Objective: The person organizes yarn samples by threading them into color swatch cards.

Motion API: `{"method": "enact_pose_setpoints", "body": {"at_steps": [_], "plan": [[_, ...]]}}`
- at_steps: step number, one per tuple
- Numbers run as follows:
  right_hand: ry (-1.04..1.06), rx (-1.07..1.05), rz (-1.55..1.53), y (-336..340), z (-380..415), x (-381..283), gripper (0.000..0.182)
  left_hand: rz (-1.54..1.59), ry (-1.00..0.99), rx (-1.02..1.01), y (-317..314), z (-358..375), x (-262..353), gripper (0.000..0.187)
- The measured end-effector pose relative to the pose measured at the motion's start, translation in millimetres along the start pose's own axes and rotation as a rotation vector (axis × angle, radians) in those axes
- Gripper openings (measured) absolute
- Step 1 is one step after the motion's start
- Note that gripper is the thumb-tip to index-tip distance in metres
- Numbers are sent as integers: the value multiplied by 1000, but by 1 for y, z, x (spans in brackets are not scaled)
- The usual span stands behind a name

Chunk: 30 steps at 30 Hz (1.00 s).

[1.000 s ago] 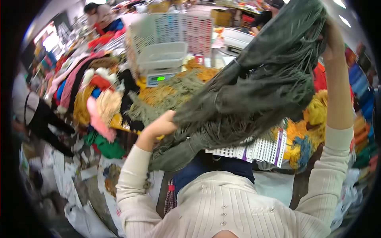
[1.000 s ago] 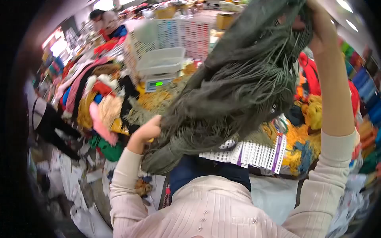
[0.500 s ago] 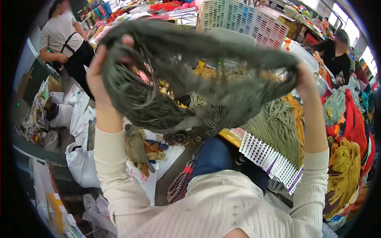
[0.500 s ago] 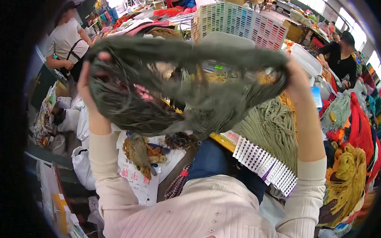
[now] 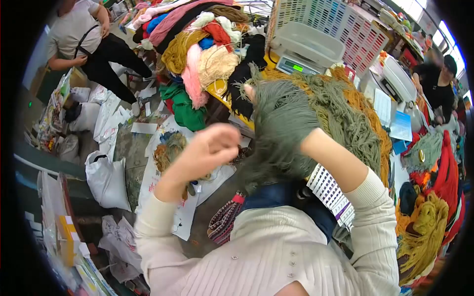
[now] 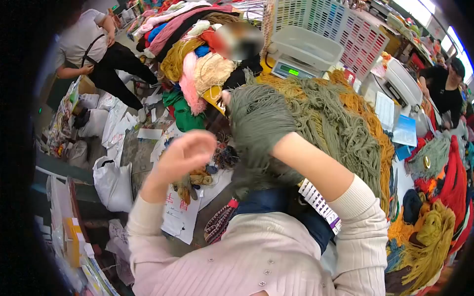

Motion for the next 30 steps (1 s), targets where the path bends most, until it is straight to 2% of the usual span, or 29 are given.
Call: {"method": "enact_pose_setpoints", "body": {"at_steps": [1,2,3,5,6,7,8,9,10,12,15,17,18,20,21,22,23,24,26,29,30], "plan": [[-30,-164,-24,-5,-1,5,56,186,48,-73,-13,7,-18,28],[-75,-245,37,-8,0,9,55,194,86,-204,-41,14,-29,19],[-31,-74,-44,-2,-6,9,56,204,126,-337,-75,17,-39,13],[56,265,-207,7,-13,16,58,18,-187,-593,-138,11,-46,16],[-3,186,-439,15,-19,21,56,25,-317,-531,-151,-4,-48,17],[-30,167,-537,26,-20,24,55,31,-450,-466,-157,-15,-49,18],[-22,190,-539,40,-17,26,55,54,-447,-284,-146,-36,-55,19],[3,248,-472,60,-10,28,55,77,-441,-101,-126,-54,-59,21],[30,315,-368,78,-1,29,55,-159,-526,180,-100,-61,-61,23],[60,441,-105,109,18,37,54,-432,-618,514,-65,-60,-50,26],[27,579,327,134,35,65,54,-552,-681,647,-5,-45,-30,31],[-39,567,538,128,46,100,53,-633,-717,730,37,-17,-18,34],[-81,505,613,114,55,123,53,-1065,-774,877,41,18,-5,40],[-123,269,696,46,89,173,52,-1423,-399,946,116,45,-70,53],[-128,148,731,1,99,189,51,-1490,-360,884,128,42,-95,53],[-241,204,586,-7,103,193,48,-1555,-304,815,133,45,-114,54],[-247,107,571,-26,104,195,47,-1632,-260,751,136,44,-116,55],[-259,32,563,-38,100,200,47,-1523,65,697,158,39,-131,54],[-334,-132,461,-53,94,211,47,-1024,6,685,170,35,-105,54],[-257,72,93,11,48,159,47,-266,-39,632,142,39,-45,53],[-198,179,-419,27,33,142,49,-64,-106,552,116,33,-34,64]]}}
Point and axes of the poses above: each hand's wrist, its own z-axis away from the middle knuckle, its own y-axis out of the back of the hand, x = y × z, the point moved 9 cm from there along -z, towards the middle knuckle, and after that the axes turned 15 degrees about z, right-handed, at the moved point
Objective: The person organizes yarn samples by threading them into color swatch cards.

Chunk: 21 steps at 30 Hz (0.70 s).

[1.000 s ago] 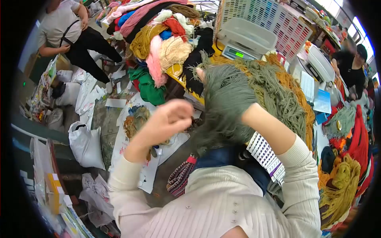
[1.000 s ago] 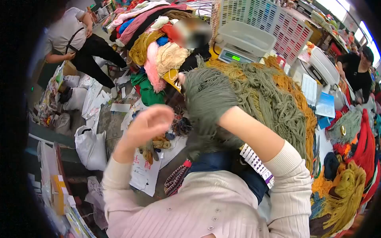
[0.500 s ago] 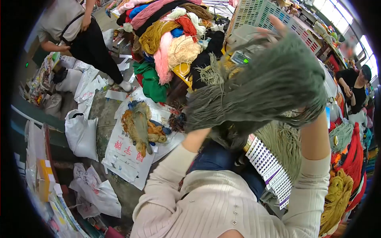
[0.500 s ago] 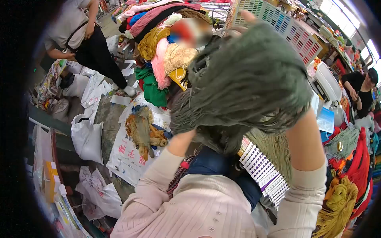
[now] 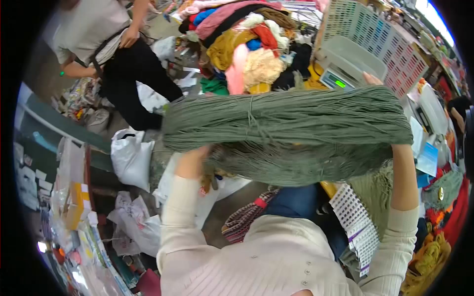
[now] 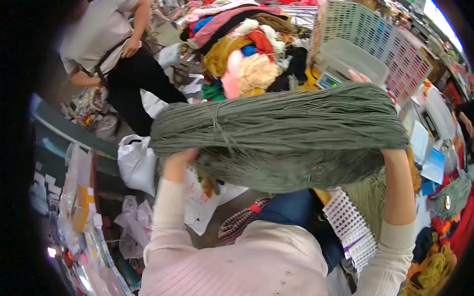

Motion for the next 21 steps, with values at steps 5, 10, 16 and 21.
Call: {"method": "enact_pose_setpoints", "body": {"at_steps": [5,10,16,21], "plan": [[-17,-87,532,-58,30,-30,57,981,-271,-287,-65,17,12,96],[10,-92,489,-87,70,-33,55,1699,-378,-82,-35,-2,22,85],[-37,37,238,-60,94,-29,48,1369,-534,-205,-48,-15,76,75],[-282,-488,-516,-90,148,-20,44,882,-425,-289,-96,-21,98,66]]}}
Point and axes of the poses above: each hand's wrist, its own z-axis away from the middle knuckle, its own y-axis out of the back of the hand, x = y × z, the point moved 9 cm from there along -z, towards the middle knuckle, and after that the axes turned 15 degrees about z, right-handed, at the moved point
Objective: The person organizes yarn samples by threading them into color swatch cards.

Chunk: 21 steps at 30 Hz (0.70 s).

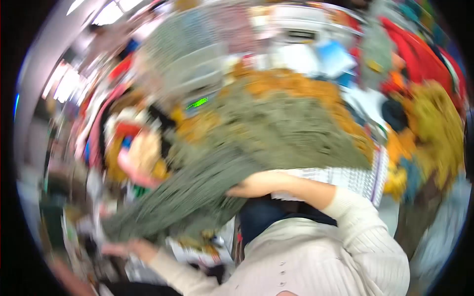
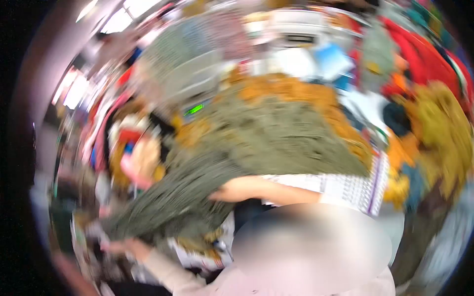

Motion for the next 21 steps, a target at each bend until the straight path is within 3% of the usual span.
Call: {"method": "enact_pose_setpoints", "body": {"at_steps": [2,4,5,6,7,8,10,12,13,14,15,16,17,18,19,21], "plan": [[84,9,155,-4,15,16,46,-125,114,54,4,0,-25,65],[193,123,-98,10,52,29,47,-187,214,72,2,3,-50,65],[116,77,-130,23,70,42,47,-203,254,81,3,4,-58,65],[103,196,-253,39,90,67,47,-219,280,88,3,7,-61,64],[-113,279,-184,63,117,95,44,-243,311,96,3,10,-63,64],[-239,503,-158,92,149,122,37,-257,335,110,5,13,-63,64],[-443,840,-486,127,219,186,26,-279,387,133,7,19,-63,63],[-597,1204,-378,152,297,238,23,-266,461,164,9,25,-64,63],[-795,1220,34,168,332,233,20,-258,496,172,5,27,-66,63],[-1082,1203,81,162,363,258,20,-314,502,144,-3,28,-68,62],[-1312,923,228,156,379,277,23,-587,415,23,-33,22,-72,60],[-1027,1133,609,163,380,261,28,-887,328,-68,-49,15,-68,58],[-940,1177,759,155,385,274,30,-633,315,1,-28,19,-66,60],[-1067,939,537,150,378,302,32,-478,268,-56,-43,13,-63,67],[-880,919,770,136,383,333,21,-308,165,18,-20,19,-49,73],[-942,952,778,132,383,337,15,193,72,129,-15,21,-33,79]]}}
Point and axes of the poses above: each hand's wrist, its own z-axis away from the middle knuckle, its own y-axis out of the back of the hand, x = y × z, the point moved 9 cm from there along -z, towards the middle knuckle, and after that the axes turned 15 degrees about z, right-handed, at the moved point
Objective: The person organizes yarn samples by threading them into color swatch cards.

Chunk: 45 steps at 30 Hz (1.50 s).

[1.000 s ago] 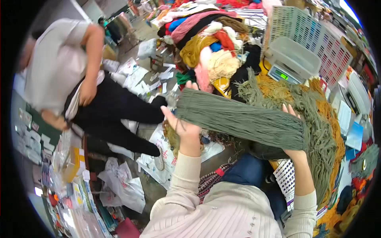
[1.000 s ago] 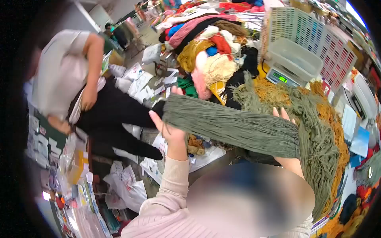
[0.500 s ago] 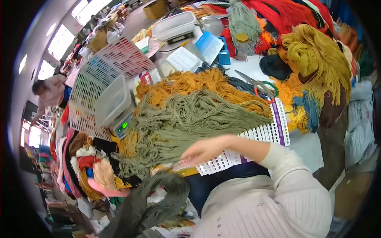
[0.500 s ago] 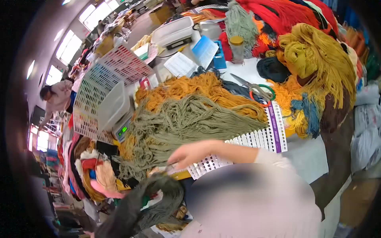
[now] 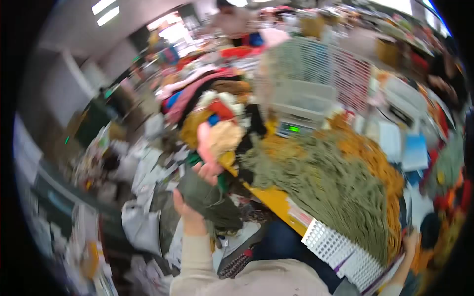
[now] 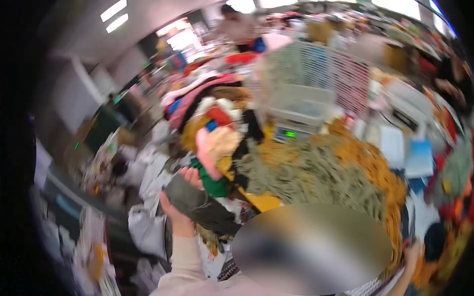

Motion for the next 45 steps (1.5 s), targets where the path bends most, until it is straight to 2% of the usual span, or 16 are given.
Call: {"method": "enact_pose_setpoints", "body": {"at_steps": [3,6,9,10,11,13,16,18,20,24,27,28,30,37,42,45], "plan": [[-129,-217,-5,-9,-3,23,30,295,-136,295,34,12,19,71],[-243,-455,-277,-25,-1,42,37,965,-176,209,58,25,18,63],[-419,-344,-377,31,-4,22,42,883,-222,328,88,44,17,52],[-155,-129,-173,38,-20,31,43,981,-209,313,81,42,14,38],[-242,-370,-274,11,-23,63,40,898,-233,276,77,39,17,35],[-253,-78,-359,52,-27,50,42,733,-282,202,68,31,24,27],[-281,-85,-756,75,-22,7,46,596,-346,56,30,8,29,18],[-141,-104,-813,95,-15,-54,51,312,-375,126,2,-7,18,20],[-389,44,-1203,132,20,-154,37,-301,-408,-46,-32,-30,20,21],[146,-866,-1676,103,75,-344,36,-1731,-207,-670,-58,-52,-43,19],[447,-1138,-1588,113,129,-449,54,-1781,-160,-627,-34,-65,-39,16],[243,-1314,-1389,112,149,-466,48,-1874,-154,-571,-28,-69,-32,26],[494,-1389,-1479,117,174,-493,40,-1923,-94,-216,1,-71,-11,57],[426,-1981,-1490,126,248,-541,52,-1724,-160,-207,2,-60,-3,54],[299,-1879,-1482,141,237,-568,51,-1716,-238,-407,-19,-34,-18,24],[281,-1787,-1694,141,218,-568,45,-1472,-201,-532,-21,-10,-21,38]]}}
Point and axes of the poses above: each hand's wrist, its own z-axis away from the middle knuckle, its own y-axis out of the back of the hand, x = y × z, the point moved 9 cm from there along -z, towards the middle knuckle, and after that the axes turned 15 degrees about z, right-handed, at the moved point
